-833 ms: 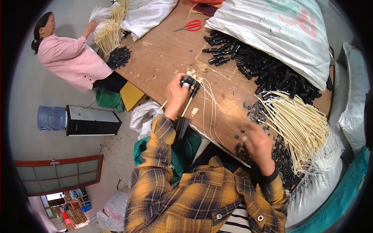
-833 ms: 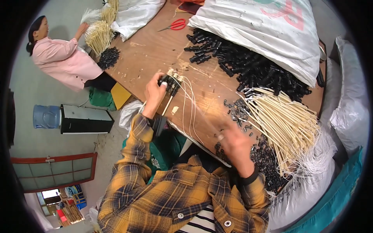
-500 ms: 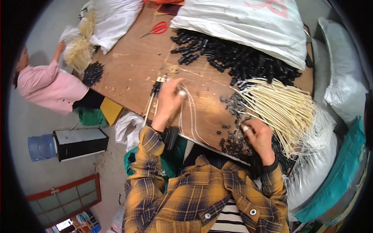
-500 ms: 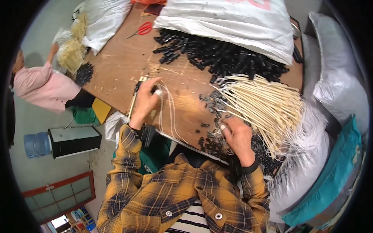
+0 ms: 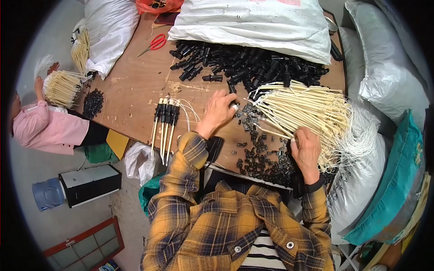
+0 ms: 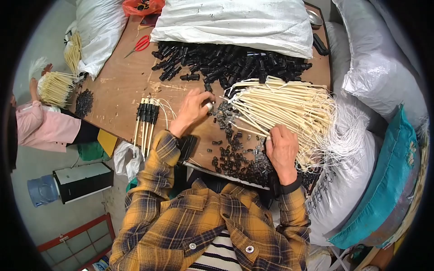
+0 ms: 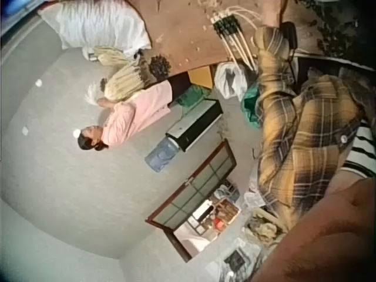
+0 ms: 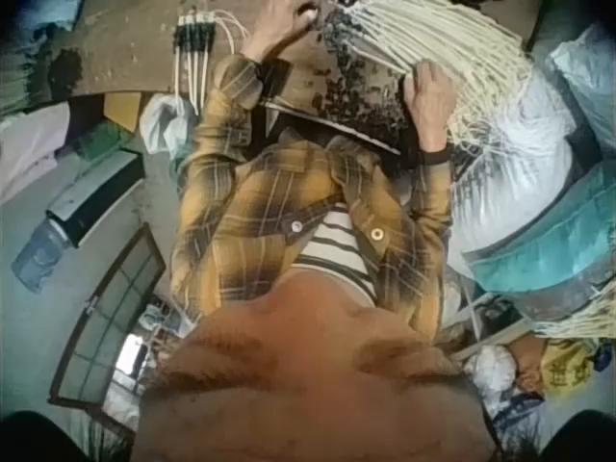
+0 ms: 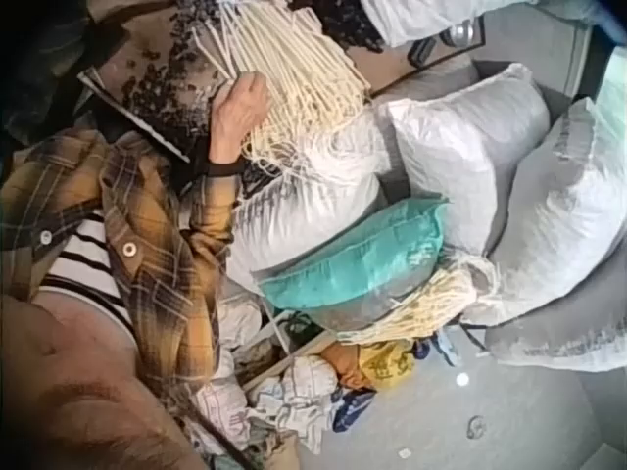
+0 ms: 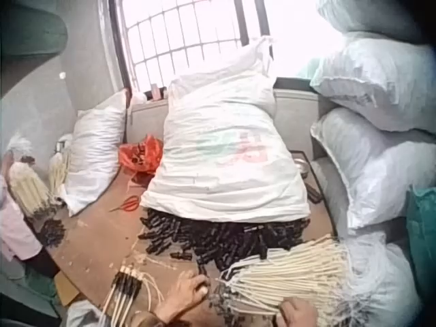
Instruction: Assembling black plastic connectors onto bundles of white rods at a workbench.
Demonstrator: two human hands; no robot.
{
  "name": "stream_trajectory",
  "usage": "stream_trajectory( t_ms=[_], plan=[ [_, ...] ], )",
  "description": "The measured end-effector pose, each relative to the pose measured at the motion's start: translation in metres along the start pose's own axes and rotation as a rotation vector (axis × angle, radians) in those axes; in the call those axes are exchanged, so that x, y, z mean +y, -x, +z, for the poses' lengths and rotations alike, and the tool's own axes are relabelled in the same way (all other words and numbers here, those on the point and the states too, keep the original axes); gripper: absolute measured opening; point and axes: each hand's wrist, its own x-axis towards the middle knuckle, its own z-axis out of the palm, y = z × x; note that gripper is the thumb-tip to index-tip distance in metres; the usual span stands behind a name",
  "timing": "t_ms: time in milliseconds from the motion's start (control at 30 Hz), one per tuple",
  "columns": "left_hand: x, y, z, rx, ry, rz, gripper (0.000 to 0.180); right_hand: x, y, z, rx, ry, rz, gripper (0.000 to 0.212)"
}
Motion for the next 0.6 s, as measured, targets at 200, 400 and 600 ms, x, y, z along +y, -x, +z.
stream_trajectory(
  t_ms=[200,400,600],
  plan=[
    [-0.004,0.001,0.012,0.347,-0.061,0.064,0.016,-0.023,-0.010,-0.001,-0.075,-0.140,-0.130,0.016],
    [-0.010,-0.005,0.011,0.091,0.113,-0.301,0.014,-0.035,-0.003,0.005,-0.083,-0.275,-0.004,0.021],
    [0.036,0.034,-0.008,-0.057,0.680,-0.147,0.037,-0.033,0.000,0.011,-0.187,-0.607,0.223,0.023]
  ],
)
